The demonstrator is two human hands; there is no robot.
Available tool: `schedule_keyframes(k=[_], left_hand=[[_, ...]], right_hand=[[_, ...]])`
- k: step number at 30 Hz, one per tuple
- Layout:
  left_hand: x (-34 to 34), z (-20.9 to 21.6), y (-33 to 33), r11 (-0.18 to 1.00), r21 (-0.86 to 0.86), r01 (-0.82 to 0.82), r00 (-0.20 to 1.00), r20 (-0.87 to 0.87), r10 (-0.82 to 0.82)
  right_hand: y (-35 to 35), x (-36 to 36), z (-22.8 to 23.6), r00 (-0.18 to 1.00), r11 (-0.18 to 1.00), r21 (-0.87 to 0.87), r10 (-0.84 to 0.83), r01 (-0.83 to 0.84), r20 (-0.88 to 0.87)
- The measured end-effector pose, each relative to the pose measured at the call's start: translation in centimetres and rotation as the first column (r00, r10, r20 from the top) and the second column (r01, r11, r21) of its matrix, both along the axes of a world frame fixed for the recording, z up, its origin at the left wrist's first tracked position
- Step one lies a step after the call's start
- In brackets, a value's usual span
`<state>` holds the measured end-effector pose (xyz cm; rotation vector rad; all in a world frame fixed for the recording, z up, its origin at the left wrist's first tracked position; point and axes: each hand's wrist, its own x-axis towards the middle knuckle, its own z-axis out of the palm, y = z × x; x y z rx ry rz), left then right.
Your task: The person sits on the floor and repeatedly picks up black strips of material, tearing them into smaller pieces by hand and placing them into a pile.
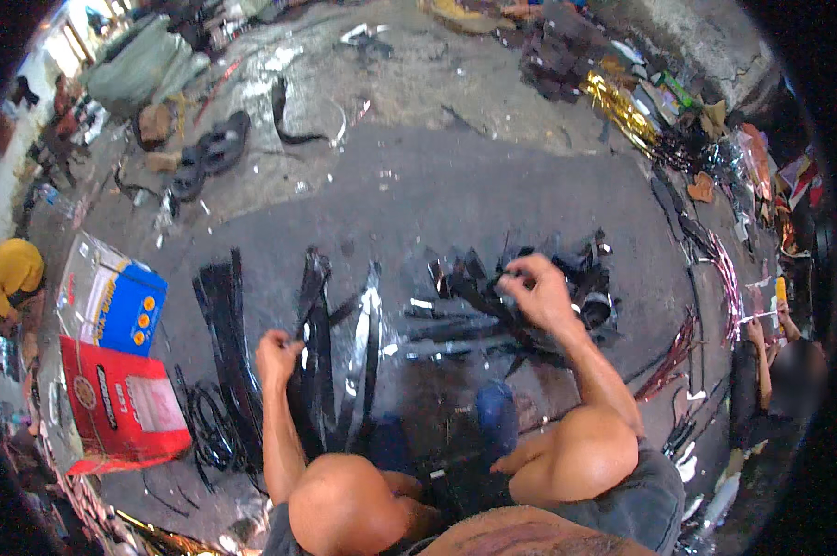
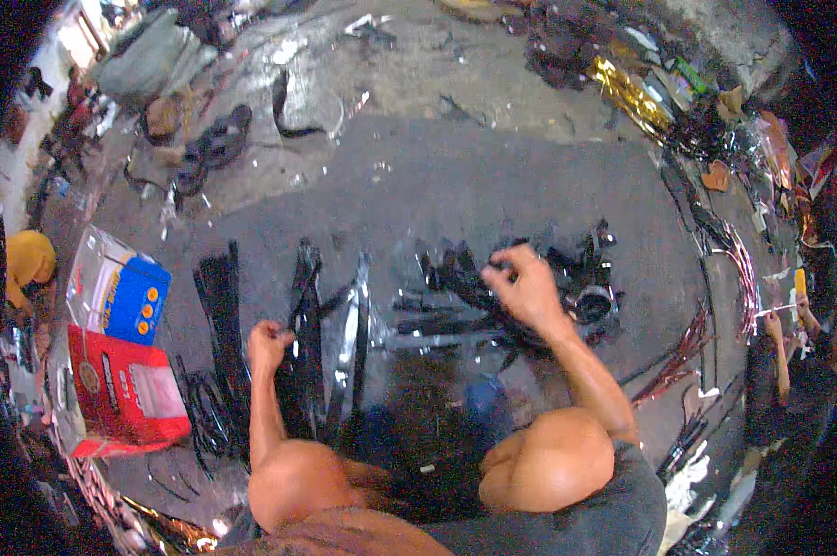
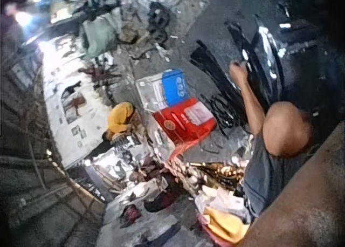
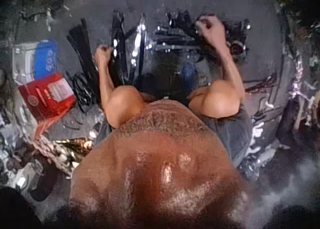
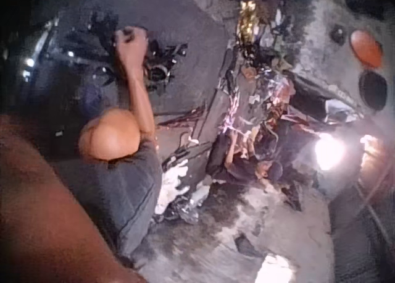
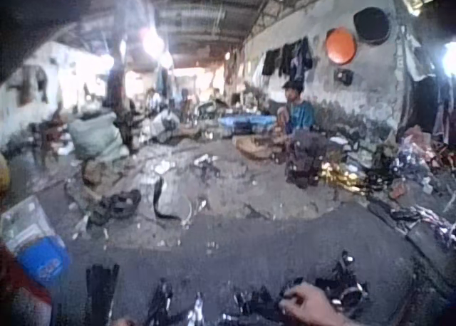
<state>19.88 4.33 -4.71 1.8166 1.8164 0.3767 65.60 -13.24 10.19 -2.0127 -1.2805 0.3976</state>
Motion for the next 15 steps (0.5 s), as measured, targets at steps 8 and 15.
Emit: schedule_keyframes(k=[8,15], left_hand=[[5.8,4.8,-0.9,0.895,0.434,0.097,0.993,-0.100,-0.059],[19.0,13.5,-6.0,0.777,0.492,0.393,0.863,0.093,-0.496]], right_hand=[[1.3,-7.2,-1.2,0.881,0.936,-0.106,0.273,-0.336,-0.387],[4.0,-12.8,-0.5,0.278,0.968,-0.055,0.015,-0.244,-0.961]])
